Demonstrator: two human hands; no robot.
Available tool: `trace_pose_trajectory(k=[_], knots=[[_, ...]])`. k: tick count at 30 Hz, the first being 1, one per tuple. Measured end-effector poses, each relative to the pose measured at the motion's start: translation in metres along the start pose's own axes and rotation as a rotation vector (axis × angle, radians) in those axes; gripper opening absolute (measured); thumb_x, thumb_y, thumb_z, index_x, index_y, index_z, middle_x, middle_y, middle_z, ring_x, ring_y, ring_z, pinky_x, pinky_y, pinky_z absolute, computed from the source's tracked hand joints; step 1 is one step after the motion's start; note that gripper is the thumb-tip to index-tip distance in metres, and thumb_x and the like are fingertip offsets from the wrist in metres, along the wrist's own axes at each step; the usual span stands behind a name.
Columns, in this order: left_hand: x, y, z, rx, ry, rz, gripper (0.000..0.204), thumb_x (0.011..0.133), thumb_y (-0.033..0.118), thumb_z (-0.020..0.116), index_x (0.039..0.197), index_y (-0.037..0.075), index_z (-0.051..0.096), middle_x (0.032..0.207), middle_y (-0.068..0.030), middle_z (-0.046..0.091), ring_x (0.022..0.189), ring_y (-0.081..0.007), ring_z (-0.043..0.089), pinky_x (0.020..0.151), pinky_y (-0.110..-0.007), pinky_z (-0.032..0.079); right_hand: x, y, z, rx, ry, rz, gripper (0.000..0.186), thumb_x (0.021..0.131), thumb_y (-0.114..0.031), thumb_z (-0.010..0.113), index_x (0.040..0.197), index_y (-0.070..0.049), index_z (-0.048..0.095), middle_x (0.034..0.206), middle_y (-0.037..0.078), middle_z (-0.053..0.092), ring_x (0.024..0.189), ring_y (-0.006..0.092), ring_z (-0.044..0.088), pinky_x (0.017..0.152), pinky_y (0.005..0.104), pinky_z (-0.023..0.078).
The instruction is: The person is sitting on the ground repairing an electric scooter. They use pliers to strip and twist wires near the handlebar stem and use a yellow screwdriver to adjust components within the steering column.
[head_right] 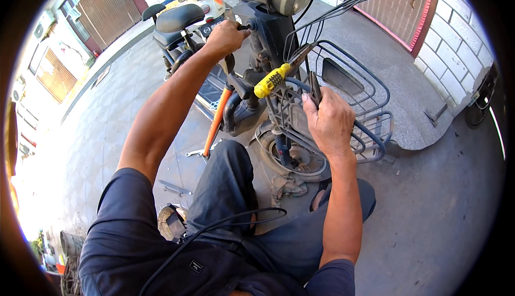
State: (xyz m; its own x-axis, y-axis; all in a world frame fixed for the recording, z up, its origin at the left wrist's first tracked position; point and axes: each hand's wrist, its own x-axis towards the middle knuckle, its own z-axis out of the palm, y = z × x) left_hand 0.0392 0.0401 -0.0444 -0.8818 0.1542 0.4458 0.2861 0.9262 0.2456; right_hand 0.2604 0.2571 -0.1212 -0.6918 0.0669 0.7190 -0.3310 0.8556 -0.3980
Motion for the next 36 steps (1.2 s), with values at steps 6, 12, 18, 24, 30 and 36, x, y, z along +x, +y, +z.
trace_pose_trajectory(k=[6,12,18,24,30,36], knots=[[-0.007,-0.012,-0.005,-0.726,-0.283,-0.198,0.037,0.097,0.035,0.061,0.085,0.001,0.068,0.065,-0.0047,0.062,0.055,-0.0152,0.056,0.055,-0.031,0.044,0.0,0.003,0.002,0.007,0.028,-0.024,0.026,0.09,-0.024,0.067,0.083,-0.001,0.057,0.071,0.016,0.058,0.068,0.0371,0.059,0.061,0.0466,0.044],[0.01,-0.021,-0.009,-1.564,-0.739,-0.598,0.032,0.105,0.03,0.046,0.089,0.003,0.053,0.053,0.0068,0.037,0.041,-0.0024,0.029,0.035,-0.016,0.023,-0.001,0.001,0.002,0.024,0.005,0.001,0.025,0.09,-0.023,0.067,0.083,-0.001,0.057,0.071,0.016,0.058,0.068,0.0373,0.059,0.061,0.0465,0.044],[0.009,-0.028,-0.005,-1.69,-0.853,-0.565,0.029,0.103,0.027,0.052,0.087,0.003,0.054,0.054,0.0055,0.04,0.041,-0.0013,0.031,0.034,-0.016,0.023,-0.001,0.0,0.002,0.023,-0.005,0.019,0.024,0.09,-0.022,0.067,0.083,-0.002,0.057,0.069,0.015,0.057,0.067,0.0366,0.059,0.06,0.0464,0.043],[0.003,-0.015,-0.011,-1.174,-0.565,-0.292,0.028,0.099,0.025,0.06,0.088,0.0,0.058,0.058,0.0032,0.047,0.046,-0.0035,0.04,0.04,-0.019,0.031,-0.001,0.001,0.001,0.016,-0.002,0.009,0.023,0.09,-0.022,0.067,0.083,-0.002,0.057,0.069,0.015,0.058,0.067,0.0359,0.059,0.06,0.0462,0.043],[0.005,-0.005,0.004,-0.018,0.009,0.034,0.046,0.09,0.045,0.065,0.094,0.001,0.074,0.084,-0.0204,0.07,0.073,-0.0352,0.069,0.068,-0.044,0.054,-0.001,0.003,0.002,-0.003,-0.001,-0.003,0.024,0.09,-0.023,0.068,0.086,-0.001,0.058,0.07,0.015,0.059,0.068,0.0359,0.06,0.061,0.0458,0.045],[0.0,-0.018,0.005,-0.646,-0.199,-0.051,0.042,0.099,0.037,0.057,0.081,0.0,0.066,0.061,-0.0045,0.057,0.048,-0.0129,0.049,0.048,-0.027,0.04,-0.001,0.004,0.004,0.007,0.016,-0.008,0.024,0.09,-0.022,0.068,0.085,-0.001,0.058,0.071,0.015,0.059,0.068,0.0356,0.06,0.061,0.0456,0.045]])
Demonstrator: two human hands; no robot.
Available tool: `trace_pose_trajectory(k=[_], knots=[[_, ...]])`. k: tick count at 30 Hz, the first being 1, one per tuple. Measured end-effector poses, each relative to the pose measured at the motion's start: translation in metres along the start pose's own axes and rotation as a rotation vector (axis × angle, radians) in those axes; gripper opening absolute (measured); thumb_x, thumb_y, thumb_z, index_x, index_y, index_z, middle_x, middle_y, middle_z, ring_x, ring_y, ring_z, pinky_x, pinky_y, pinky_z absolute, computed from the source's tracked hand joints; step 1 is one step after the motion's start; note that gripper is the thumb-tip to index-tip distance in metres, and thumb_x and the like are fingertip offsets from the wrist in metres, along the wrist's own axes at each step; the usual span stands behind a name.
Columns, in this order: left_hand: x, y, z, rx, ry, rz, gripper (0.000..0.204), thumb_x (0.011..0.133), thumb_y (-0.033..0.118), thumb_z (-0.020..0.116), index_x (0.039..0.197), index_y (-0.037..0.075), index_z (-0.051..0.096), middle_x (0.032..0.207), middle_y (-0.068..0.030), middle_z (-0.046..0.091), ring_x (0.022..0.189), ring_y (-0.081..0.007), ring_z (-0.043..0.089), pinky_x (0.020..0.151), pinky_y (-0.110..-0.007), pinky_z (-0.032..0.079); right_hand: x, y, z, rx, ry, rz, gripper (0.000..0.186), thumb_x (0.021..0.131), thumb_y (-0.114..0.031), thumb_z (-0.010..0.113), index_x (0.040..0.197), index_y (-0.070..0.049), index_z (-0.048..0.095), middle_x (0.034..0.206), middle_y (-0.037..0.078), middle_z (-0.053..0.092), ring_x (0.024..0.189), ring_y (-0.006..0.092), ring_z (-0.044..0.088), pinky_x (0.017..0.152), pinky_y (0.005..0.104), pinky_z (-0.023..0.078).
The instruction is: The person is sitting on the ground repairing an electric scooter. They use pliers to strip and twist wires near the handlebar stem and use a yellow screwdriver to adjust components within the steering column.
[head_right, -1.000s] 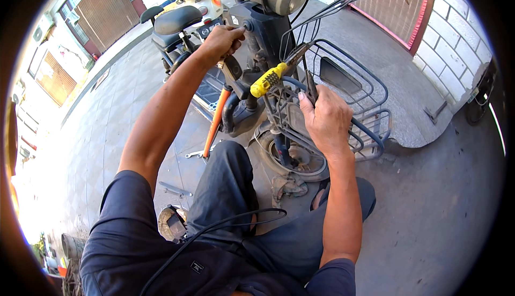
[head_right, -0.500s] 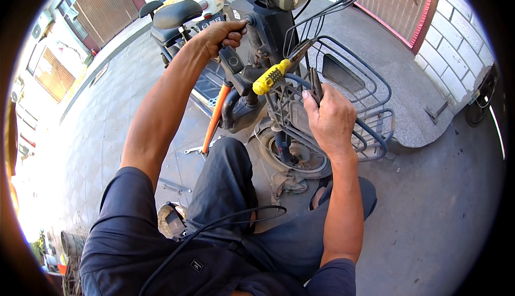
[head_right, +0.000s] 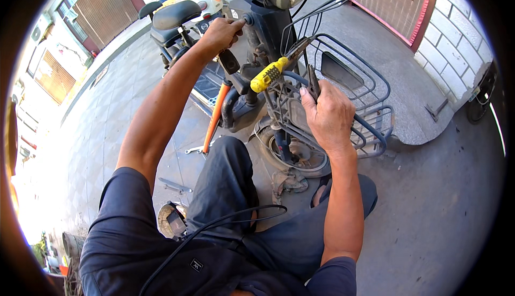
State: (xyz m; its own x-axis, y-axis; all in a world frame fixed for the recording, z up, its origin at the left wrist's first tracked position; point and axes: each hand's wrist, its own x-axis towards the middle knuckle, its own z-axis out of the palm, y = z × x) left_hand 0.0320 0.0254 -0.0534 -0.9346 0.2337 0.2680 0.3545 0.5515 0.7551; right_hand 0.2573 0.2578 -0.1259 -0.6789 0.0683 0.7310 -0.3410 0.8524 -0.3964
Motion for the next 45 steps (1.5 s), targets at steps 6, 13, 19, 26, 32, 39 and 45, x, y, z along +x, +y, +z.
trace_pose_trajectory(k=[6,13,19,26,32,39,45], knots=[[0.004,0.006,-0.01,-0.769,-0.31,-0.434,0.034,0.104,0.031,0.05,0.083,0.006,0.055,0.053,0.0053,0.04,0.041,-0.0029,0.03,0.037,-0.019,0.025,0.001,-0.003,-0.002,0.018,-0.01,0.01,0.023,0.09,-0.021,0.068,0.082,-0.002,0.057,0.069,0.015,0.058,0.067,0.0352,0.059,0.06,0.0457,0.044],[0.002,0.0,-0.01,-1.02,-0.451,-0.474,0.03,0.102,0.029,0.054,0.083,0.005,0.054,0.052,0.0066,0.039,0.041,-0.0009,0.03,0.034,-0.016,0.022,0.0,-0.001,0.0,0.022,0.014,0.001,0.024,0.09,-0.021,0.068,0.08,-0.002,0.057,0.067,0.014,0.056,0.064,0.0353,0.058,0.058,0.0451,0.043],[0.005,0.006,-0.006,0.013,-0.118,-0.064,0.038,0.098,0.034,0.06,0.083,-0.001,0.063,0.064,-0.0043,0.054,0.053,-0.0122,0.048,0.047,-0.025,0.038,0.001,-0.003,-0.001,0.019,-0.003,0.001,0.023,0.09,-0.021,0.068,0.082,-0.002,0.057,0.068,0.015,0.057,0.065,0.0356,0.059,0.059,0.0454,0.044],[-0.003,0.009,0.004,0.621,0.209,0.155,0.049,0.096,0.044,0.06,0.087,-0.002,0.071,0.073,-0.0156,0.068,0.062,-0.0251,0.065,0.06,-0.037,0.051,0.001,0.0,-0.001,-0.013,0.009,-0.005,0.023,0.089,-0.022,0.069,0.085,-0.001,0.059,0.069,0.015,0.058,0.068,0.0359,0.06,0.061,0.0461,0.044],[-0.005,0.006,-0.008,-0.43,-0.177,-0.229,0.04,0.101,0.035,0.055,0.081,0.002,0.062,0.058,0.0011,0.049,0.047,-0.0063,0.039,0.042,-0.021,0.029,0.001,-0.001,-0.001,0.005,-0.009,0.004,0.024,0.089,-0.022,0.069,0.084,-0.001,0.058,0.068,0.014,0.057,0.066,0.0357,0.059,0.06,0.0458,0.044],[0.004,-0.007,-0.01,-1.07,-0.523,-0.457,0.035,0.105,0.033,0.047,0.084,0.006,0.056,0.05,0.0098,0.038,0.038,-0.0009,0.029,0.035,-0.018,0.024,0.001,-0.002,0.0,0.026,-0.004,0.018,0.024,0.089,-0.021,0.068,0.081,-0.002,0.057,0.066,0.015,0.056,0.064,0.0354,0.058,0.058,0.0454,0.043],[-0.002,0.004,-0.009,-0.871,-0.382,-0.4,0.026,0.1,0.026,0.059,0.086,0.005,0.056,0.057,0.0064,0.042,0.044,-0.001,0.033,0.038,-0.017,0.029,0.001,-0.002,-0.001,0.008,0.003,0.0,0.023,0.089,-0.021,0.069,0.081,-0.002,0.057,0.066,0.014,0.056,0.062,0.0353,0.057,0.057,0.0451,0.043]])
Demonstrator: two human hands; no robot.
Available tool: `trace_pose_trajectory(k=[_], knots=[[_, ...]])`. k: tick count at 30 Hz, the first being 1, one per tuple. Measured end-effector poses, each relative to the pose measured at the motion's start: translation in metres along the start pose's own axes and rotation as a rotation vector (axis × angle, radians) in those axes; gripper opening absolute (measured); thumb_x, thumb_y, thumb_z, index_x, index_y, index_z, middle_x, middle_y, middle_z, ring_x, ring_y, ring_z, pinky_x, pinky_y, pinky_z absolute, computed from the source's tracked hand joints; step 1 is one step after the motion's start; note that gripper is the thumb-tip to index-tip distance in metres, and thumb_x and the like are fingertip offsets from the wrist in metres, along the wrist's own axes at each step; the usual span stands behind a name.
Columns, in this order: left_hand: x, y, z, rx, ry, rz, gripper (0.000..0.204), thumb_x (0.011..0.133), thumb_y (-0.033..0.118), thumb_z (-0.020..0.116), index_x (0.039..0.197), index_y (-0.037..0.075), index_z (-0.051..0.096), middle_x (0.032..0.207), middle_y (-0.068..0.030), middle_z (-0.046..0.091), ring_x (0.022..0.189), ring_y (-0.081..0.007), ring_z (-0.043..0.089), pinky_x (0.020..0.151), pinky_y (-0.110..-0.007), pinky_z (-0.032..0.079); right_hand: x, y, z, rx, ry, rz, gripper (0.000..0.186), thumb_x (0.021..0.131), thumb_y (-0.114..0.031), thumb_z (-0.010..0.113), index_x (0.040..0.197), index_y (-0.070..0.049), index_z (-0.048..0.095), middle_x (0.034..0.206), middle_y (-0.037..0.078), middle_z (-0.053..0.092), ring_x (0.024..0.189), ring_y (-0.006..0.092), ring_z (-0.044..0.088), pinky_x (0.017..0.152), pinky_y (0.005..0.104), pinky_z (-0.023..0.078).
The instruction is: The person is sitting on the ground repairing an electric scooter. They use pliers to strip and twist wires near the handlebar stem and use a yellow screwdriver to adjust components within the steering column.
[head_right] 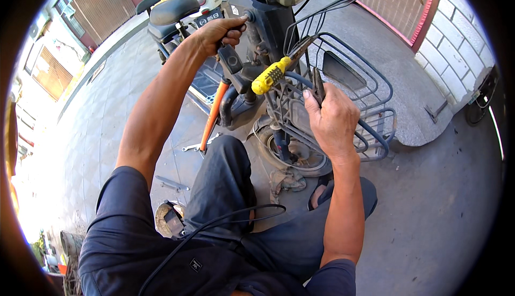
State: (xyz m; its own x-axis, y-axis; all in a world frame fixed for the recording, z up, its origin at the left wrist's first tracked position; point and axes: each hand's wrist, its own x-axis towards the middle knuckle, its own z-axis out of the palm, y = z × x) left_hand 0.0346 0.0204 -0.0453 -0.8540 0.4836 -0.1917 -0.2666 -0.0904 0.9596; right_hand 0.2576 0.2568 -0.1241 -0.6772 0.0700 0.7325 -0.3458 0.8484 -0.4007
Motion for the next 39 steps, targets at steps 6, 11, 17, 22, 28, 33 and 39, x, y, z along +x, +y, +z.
trace_pose_trajectory(k=[6,11,17,22,28,33,39], knots=[[-0.001,0.01,0.001,0.603,0.148,0.146,0.031,0.096,0.027,0.065,0.084,0.0,0.061,0.062,0.0007,0.051,0.049,-0.006,0.042,0.043,-0.021,0.035,0.0,0.0,-0.001,-0.004,0.006,-0.01,0.024,0.089,-0.021,0.069,0.082,-0.002,0.057,0.067,0.015,0.056,0.064,0.0355,0.058,0.058,0.0451,0.044],[0.005,0.003,0.012,1.449,0.545,0.418,0.043,0.091,0.037,0.068,0.09,-0.006,0.071,0.072,-0.011,0.064,0.059,-0.0192,0.059,0.058,-0.034,0.05,0.0,0.0,-0.001,-0.015,-0.01,-0.009,0.024,0.088,-0.022,0.069,0.086,0.0,0.059,0.07,0.016,0.058,0.067,0.0361,0.059,0.06,0.0457,0.044],[-0.012,0.003,0.012,0.612,0.24,0.193,0.035,0.103,0.032,0.053,0.081,0.007,0.062,0.057,0.0039,0.049,0.045,-0.0036,0.038,0.04,-0.022,0.027,-0.001,0.003,-0.001,-0.024,0.007,-0.011,0.026,0.088,-0.023,0.069,0.088,0.001,0.06,0.072,0.017,0.059,0.07,0.0369,0.06,0.062,0.0467,0.044],[0.002,0.001,-0.009,-0.006,-0.046,-0.033,0.031,0.103,0.031,0.051,0.086,0.007,0.058,0.051,0.0079,0.038,0.04,-0.0022,0.03,0.04,-0.02,0.026,0.0,0.0,-0.001,-0.003,-0.008,-0.002,0.025,0.089,-0.022,0.069,0.085,0.0,0.058,0.07,0.016,0.058,0.069,0.0368,0.059,0.061,0.0464,0.044],[0.006,-0.003,-0.019,-0.17,-0.235,-0.094,0.029,0.103,0.03,0.053,0.086,0.007,0.057,0.051,0.0088,0.038,0.04,-0.001,0.03,0.038,-0.017,0.024,-0.001,-0.001,0.001,0.019,-0.007,0.02,0.024,0.089,-0.021,0.068,0.081,-0.002,0.056,0.067,0.014,0.056,0.065,0.0353,0.058,0.059,0.0456,0.043],[0.002,0.01,-0.01,0.3,-0.026,0.061,0.034,0.101,0.029,0.056,0.086,-0.001,0.059,0.062,0.0004,0.049,0.049,-0.006,0.041,0.042,-0.021,0.034,-0.001,0.002,0.0,0.008,-0.017,0.013,0.024,0.089,-0.021,0.069,0.082,-0.002,0.056,0.067,0.014,0.056,0.065,0.0351,0.058,0.058,0.0456,0.043],[0.008,0.006,0.008,1.524,0.487,0.452,0.046,0.096,0.04,0.059,0.086,-0.003,0.069,0.071,-0.0125,0.065,0.063,-0.0233,0.062,0.06,-0.036,0.05,-0.001,0.0,-0.001,-0.011,-0.005,0.0,0.025,0.089,-0.022,0.069,0.084,-0.001,0.058,0.069,0.015,0.058,0.067,0.036,0.059,0.06,0.046,0.044]])
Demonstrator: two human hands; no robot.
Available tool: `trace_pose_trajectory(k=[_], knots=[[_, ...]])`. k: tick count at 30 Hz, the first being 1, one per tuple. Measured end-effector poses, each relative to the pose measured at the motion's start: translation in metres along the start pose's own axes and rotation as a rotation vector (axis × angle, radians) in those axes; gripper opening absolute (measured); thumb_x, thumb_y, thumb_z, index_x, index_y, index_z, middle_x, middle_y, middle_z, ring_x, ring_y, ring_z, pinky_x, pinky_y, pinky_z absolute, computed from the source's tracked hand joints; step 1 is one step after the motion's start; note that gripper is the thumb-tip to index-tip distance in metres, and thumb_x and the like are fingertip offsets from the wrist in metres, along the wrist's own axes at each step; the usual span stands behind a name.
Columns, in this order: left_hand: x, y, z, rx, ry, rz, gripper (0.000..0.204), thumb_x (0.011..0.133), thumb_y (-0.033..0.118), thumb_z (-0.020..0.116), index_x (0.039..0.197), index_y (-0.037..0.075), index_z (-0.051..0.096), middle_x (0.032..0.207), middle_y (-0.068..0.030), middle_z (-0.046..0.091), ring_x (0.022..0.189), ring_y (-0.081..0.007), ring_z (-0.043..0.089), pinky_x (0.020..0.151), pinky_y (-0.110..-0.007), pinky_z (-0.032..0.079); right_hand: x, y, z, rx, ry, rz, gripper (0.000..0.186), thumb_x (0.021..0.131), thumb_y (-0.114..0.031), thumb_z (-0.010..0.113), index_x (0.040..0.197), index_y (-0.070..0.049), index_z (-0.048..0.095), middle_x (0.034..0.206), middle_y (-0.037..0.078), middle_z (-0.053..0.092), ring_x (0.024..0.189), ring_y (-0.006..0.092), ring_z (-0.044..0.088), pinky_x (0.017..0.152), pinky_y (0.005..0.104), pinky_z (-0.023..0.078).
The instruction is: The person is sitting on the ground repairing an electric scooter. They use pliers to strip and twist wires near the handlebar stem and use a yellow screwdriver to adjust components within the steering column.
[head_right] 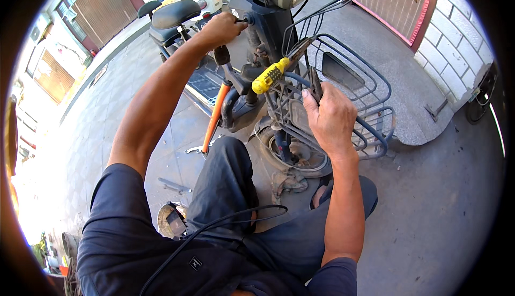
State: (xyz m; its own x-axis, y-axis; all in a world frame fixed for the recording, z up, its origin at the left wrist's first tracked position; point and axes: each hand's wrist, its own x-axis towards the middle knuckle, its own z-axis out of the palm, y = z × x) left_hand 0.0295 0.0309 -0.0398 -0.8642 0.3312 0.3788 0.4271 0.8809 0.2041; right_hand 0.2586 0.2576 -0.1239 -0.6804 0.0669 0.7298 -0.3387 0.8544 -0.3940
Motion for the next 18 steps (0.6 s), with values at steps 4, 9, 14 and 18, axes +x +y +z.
trace_pose_trajectory(k=[4,9,14,18], knots=[[0.0,-0.002,0.007,-0.04,0.026,-0.085,0.048,0.094,0.044,0.062,0.094,-0.003,0.072,0.081,-0.0164,0.069,0.072,-0.0286,0.066,0.068,-0.04,0.052,-0.001,0.001,0.002,-0.018,0.005,-0.007,0.026,0.089,-0.024,0.069,0.088,0.0,0.059,0.072,0.016,0.059,0.07,0.0369,0.06,0.061,0.0466,0.044],[-0.002,-0.014,-0.007,-1.176,-0.49,-0.28,0.036,0.103,0.035,0.054,0.084,0.005,0.06,0.056,0.0058,0.037,0.045,-0.0029,0.031,0.043,-0.022,0.031,0.0,0.003,0.0,-0.009,0.0,-0.014,0.027,0.089,-0.024,0.069,0.09,0.001,0.06,0.073,0.017,0.059,0.072,0.0374,0.06,0.062,0.0467,0.045],[-0.004,-0.029,0.002,-1.607,-0.747,-0.323,0.037,0.106,0.037,0.043,0.085,0.009,0.054,0.051,0.0103,0.032,0.04,-0.0012,0.024,0.042,-0.02,0.024,-0.001,0.002,0.002,-0.001,0.005,-0.005,0.026,0.088,-0.023,0.07,0.089,0.001,0.06,0.072,0.017,0.059,0.069,0.0371,0.06,0.061,0.0462,0.045],[-0.007,-0.025,0.005,-1.631,-0.724,-0.31,0.034,0.105,0.036,0.047,0.084,0.01,0.054,0.051,0.0105,0.034,0.04,-0.0008,0.025,0.042,-0.02,0.023,-0.001,0.001,0.0,0.016,-0.013,0.014,0.024,0.089,-0.022,0.069,0.085,0.0,0.058,0.069,0.015,0.058,0.066,0.0359,0.059,0.059,0.0452,0.044]])
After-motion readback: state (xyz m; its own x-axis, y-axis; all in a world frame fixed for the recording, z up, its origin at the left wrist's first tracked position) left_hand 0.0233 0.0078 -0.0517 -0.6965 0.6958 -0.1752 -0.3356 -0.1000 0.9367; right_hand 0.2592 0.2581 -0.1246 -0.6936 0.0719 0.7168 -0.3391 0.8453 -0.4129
